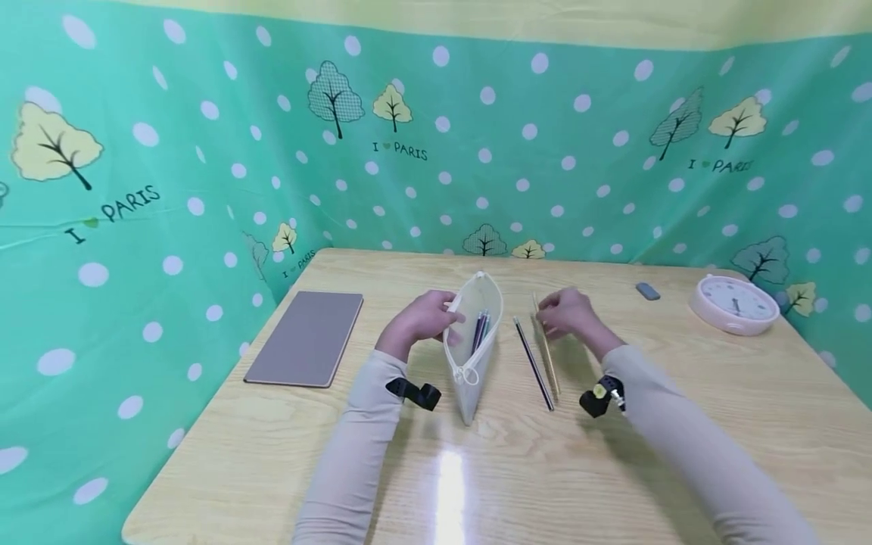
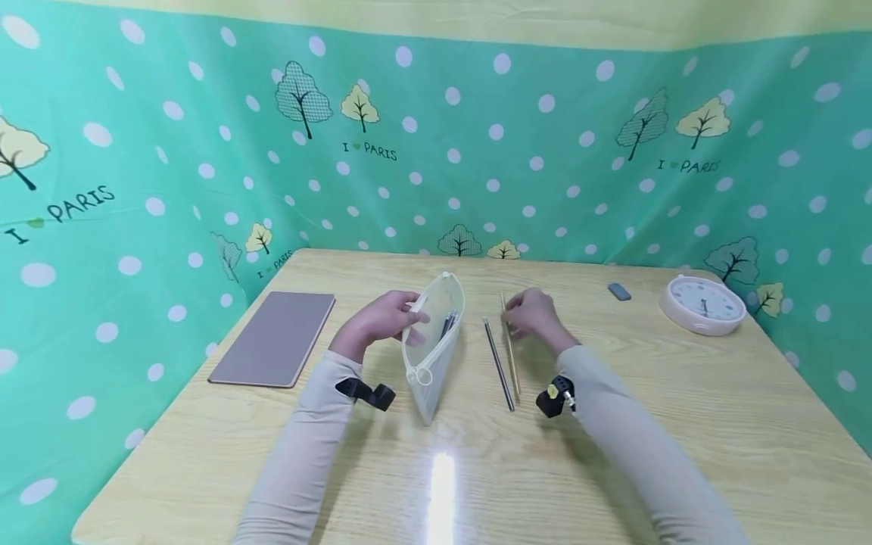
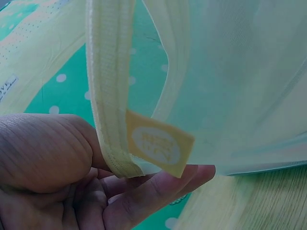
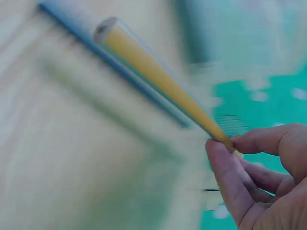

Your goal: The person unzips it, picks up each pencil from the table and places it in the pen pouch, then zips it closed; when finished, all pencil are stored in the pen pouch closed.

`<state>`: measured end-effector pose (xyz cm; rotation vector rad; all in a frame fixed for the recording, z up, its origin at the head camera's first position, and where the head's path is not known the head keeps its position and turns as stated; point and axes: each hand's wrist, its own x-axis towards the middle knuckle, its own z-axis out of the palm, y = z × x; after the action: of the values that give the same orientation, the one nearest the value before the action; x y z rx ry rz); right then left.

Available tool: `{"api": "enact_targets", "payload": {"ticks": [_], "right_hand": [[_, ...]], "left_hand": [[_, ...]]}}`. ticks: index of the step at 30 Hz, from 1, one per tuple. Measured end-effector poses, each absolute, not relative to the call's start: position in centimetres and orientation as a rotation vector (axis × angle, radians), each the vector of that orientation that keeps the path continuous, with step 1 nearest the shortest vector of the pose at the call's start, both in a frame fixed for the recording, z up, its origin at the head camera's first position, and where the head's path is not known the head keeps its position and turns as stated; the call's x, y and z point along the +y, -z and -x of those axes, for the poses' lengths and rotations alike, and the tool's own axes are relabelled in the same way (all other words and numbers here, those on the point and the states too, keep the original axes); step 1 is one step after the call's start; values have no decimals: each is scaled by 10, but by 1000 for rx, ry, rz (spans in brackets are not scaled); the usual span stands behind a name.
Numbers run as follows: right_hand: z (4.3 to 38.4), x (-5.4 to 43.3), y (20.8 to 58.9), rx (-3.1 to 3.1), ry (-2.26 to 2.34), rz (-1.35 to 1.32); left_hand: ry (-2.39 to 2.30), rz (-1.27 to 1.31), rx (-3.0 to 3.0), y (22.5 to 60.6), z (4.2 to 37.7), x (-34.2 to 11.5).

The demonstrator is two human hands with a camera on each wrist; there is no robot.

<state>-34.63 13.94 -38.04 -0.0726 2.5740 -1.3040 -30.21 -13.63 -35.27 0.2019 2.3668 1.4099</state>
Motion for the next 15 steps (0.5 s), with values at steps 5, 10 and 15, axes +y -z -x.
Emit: {"api": "enact_targets", "payload": {"ticks": [5,10,15], "right_hand": [[334,142,341,2328,1876,63],[316,127,322,2012,2336,78],[305,112,327,1834,2556,47]], "left_hand": [[-1410,-200,2378,355,302,-135],[-1409,-212,2379,355,304,-136],[-1416,-218,2368,355,305,-133]]}}
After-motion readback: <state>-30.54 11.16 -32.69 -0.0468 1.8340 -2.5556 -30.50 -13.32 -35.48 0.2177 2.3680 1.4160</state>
